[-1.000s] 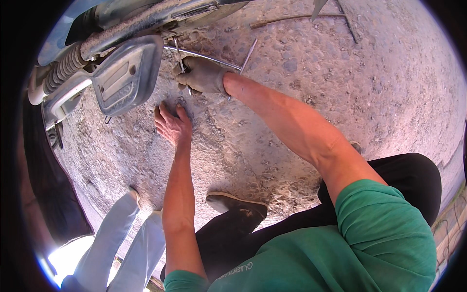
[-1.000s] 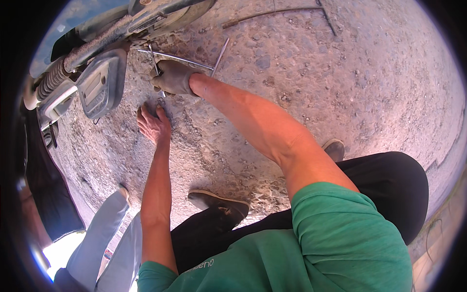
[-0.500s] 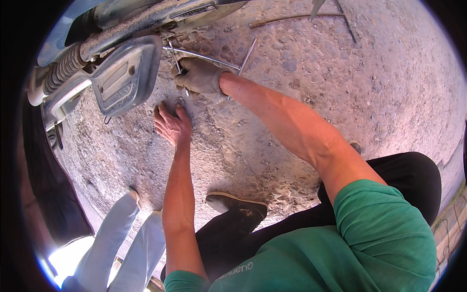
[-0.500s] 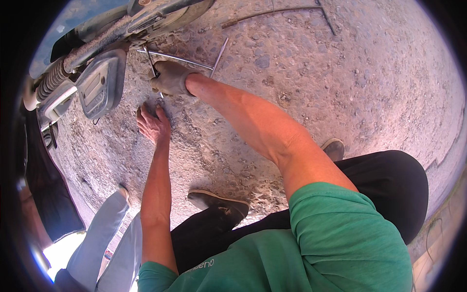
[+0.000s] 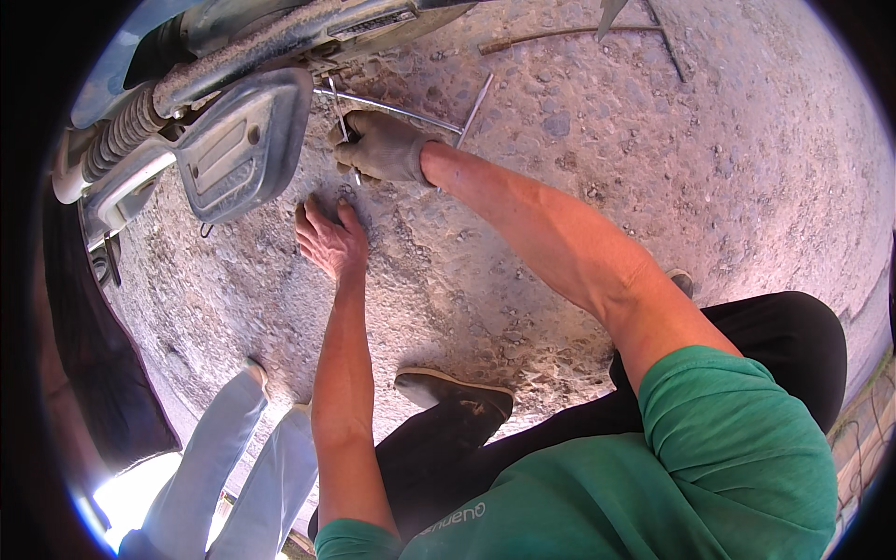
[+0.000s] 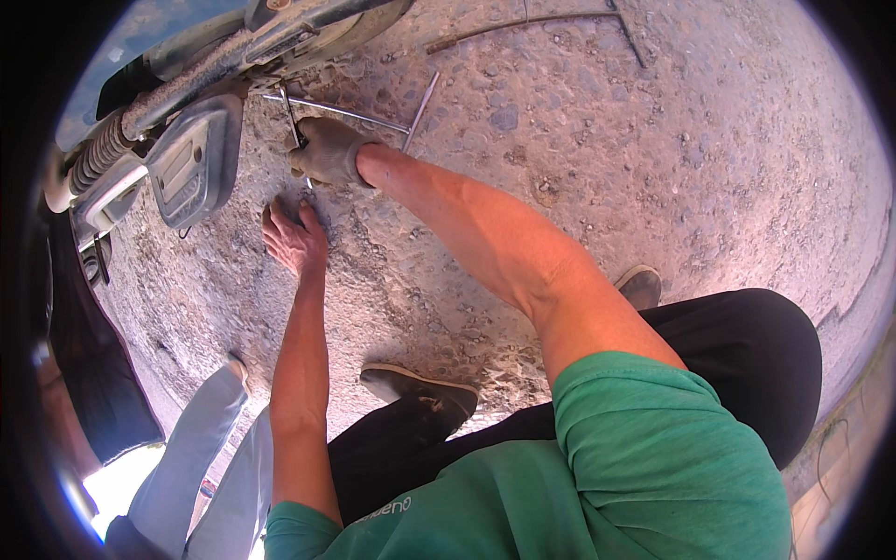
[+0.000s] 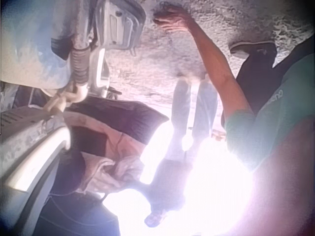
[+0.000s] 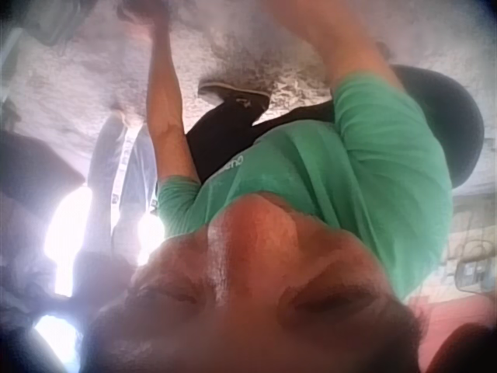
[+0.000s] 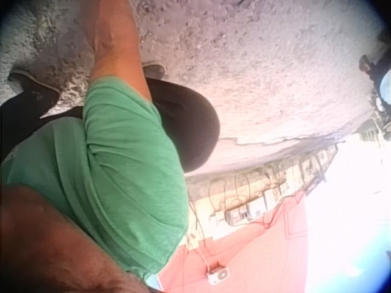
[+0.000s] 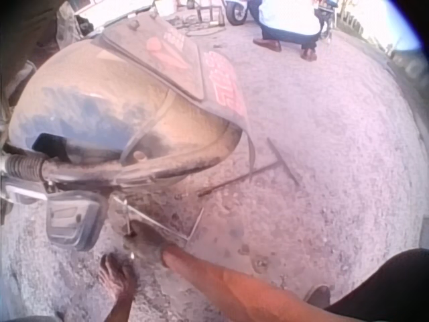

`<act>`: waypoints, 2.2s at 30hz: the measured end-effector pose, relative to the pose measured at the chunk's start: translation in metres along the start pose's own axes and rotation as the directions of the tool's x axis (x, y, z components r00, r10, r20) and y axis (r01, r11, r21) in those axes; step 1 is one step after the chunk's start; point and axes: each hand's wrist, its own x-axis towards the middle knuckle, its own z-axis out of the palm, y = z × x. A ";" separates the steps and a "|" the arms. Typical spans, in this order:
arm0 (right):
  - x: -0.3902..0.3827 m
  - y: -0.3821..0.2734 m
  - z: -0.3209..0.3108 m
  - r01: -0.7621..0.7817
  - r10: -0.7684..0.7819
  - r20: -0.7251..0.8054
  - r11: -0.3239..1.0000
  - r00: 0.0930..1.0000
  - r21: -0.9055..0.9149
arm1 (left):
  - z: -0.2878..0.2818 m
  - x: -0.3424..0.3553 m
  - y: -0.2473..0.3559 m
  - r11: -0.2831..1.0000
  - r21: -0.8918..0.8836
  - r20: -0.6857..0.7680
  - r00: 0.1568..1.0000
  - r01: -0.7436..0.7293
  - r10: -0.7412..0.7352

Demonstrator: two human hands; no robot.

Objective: The person kneels beside a motorcycle and uses a T-handle wrench to loosen and remove a bolt from the rear frame near the footpeg. The person then sets the wrench aside and briefly touches the motorcycle's rear fender.

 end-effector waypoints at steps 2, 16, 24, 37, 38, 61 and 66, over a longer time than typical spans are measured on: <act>-0.001 -0.002 0.001 -0.021 0.021 -0.013 0.999 1.000 0.024 | 0.000 0.000 0.000 1.000 0.000 0.008 1.000 0.004 -0.004; 0.007 -0.083 -0.058 -0.485 0.057 0.494 0.318 0.868 0.815 | -0.002 0.001 0.000 1.000 0.021 0.011 1.000 -0.009 0.008; -0.029 -0.075 -0.037 -0.342 0.295 0.203 0.903 0.934 0.261 | 0.000 0.000 -0.002 1.000 0.022 0.010 1.000 -0.017 0.017; -0.017 -0.028 -0.013 -0.096 0.087 0.075 0.988 0.993 0.123 | -0.003 0.001 0.001 0.999 -0.027 0.017 1.000 -0.017 0.017; -0.017 -0.026 -0.011 -0.104 0.094 0.081 0.987 0.992 0.125 | -0.003 0.001 0.001 0.999 -0.029 0.022 1.000 -0.015 0.016; -0.015 -0.034 -0.003 -0.186 0.173 0.072 0.946 0.982 0.266 | -0.004 0.001 0.002 1.000 -0.027 0.027 1.000 -0.012 0.013; 0.001 -0.079 -0.038 -0.471 0.062 0.487 0.382 0.871 0.795 | -0.004 0.003 0.003 0.999 -0.040 0.027 0.999 -0.017 0.018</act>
